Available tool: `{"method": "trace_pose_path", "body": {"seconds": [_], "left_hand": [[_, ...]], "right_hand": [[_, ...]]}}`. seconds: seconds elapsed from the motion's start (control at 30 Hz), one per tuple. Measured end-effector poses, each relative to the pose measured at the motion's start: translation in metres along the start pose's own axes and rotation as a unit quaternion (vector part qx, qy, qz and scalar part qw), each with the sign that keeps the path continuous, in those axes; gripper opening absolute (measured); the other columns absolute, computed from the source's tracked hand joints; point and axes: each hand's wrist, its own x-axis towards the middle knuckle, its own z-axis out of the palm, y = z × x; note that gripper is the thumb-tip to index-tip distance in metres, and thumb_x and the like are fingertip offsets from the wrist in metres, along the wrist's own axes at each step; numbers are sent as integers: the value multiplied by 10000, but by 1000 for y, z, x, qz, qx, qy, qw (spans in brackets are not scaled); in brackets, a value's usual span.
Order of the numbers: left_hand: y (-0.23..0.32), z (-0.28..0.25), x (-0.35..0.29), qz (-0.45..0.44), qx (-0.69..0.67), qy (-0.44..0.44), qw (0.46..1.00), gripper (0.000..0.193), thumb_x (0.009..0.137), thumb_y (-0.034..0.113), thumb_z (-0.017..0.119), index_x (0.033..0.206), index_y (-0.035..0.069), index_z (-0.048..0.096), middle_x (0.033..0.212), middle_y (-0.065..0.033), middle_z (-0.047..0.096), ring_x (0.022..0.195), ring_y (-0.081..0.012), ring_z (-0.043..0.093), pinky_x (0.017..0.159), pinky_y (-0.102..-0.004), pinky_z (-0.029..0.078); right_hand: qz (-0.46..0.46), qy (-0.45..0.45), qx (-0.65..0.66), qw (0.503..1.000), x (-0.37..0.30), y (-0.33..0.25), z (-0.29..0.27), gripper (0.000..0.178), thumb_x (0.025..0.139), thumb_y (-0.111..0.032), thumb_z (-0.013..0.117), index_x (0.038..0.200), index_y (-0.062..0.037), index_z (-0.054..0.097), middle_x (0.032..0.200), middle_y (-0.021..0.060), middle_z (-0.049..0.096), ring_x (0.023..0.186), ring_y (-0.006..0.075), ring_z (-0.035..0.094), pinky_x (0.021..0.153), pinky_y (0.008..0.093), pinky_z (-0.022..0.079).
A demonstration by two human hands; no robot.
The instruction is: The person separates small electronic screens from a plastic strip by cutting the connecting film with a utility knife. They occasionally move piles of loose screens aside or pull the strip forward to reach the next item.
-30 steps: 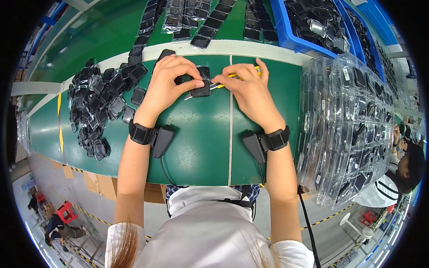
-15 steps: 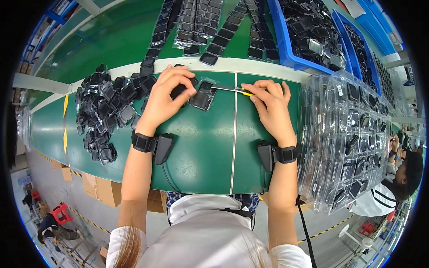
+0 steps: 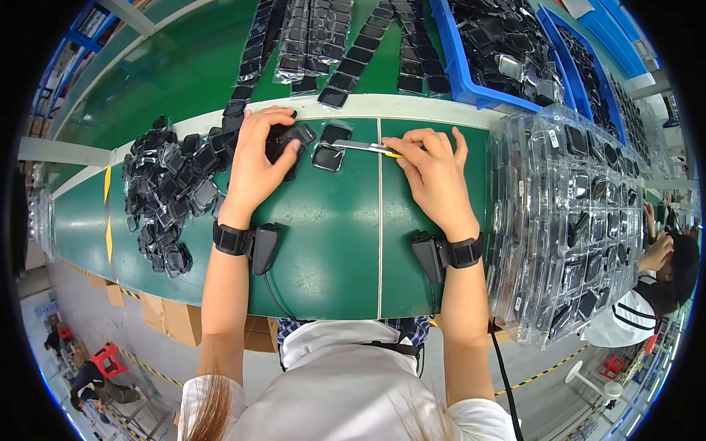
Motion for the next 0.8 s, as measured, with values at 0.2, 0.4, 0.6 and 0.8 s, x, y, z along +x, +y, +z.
{"method": "trace_pose_path", "body": {"seconds": [0.2, 0.4, 0.6, 0.8], "left_hand": [[19, 4, -2, 65, 35, -122, 990, 644, 801, 271, 837, 1406, 170, 641, 1331, -80, 677, 1357, -283, 547, 1293, -572, 172], [23, 11, 0, 89, 29, -135, 986, 492, 781, 321, 856, 1227, 158, 729, 1157, -80, 711, 1283, -257, 591, 1290, -571, 194], [25, 24, 0, 113, 2, -121, 986, 485, 728, 245, 882, 1180, 138, 742, 1135, -60, 731, 1183, -238, 662, 1279, -556, 242], [33, 35, 6, 135, 6, -91, 987, 404, 775, 393, 874, 1069, 134, 776, 999, -34, 740, 1066, -218, 673, 1248, -516, 313]], "right_hand": [[2, -3, 26, 1000, 2, 0, -3, 361, 898, -5, 704, 1223, -154, 751, 1103, 24, 628, 1064, 241, 590, 1043, 422, 408], [-33, -7, 46, 998, 2, -1, 0, 365, 871, 11, 715, 1200, -139, 760, 1114, 43, 634, 1043, 261, 582, 939, 382, 448], [-18, -28, 65, 997, 1, 6, -3, 375, 861, 12, 720, 1201, -141, 762, 1110, 42, 632, 1041, 264, 577, 962, 393, 447], [-25, -27, 81, 996, -2, 10, -8, 370, 850, 10, 736, 1187, -139, 772, 1064, 43, 626, 1020, 260, 577, 952, 393, 449]]}}
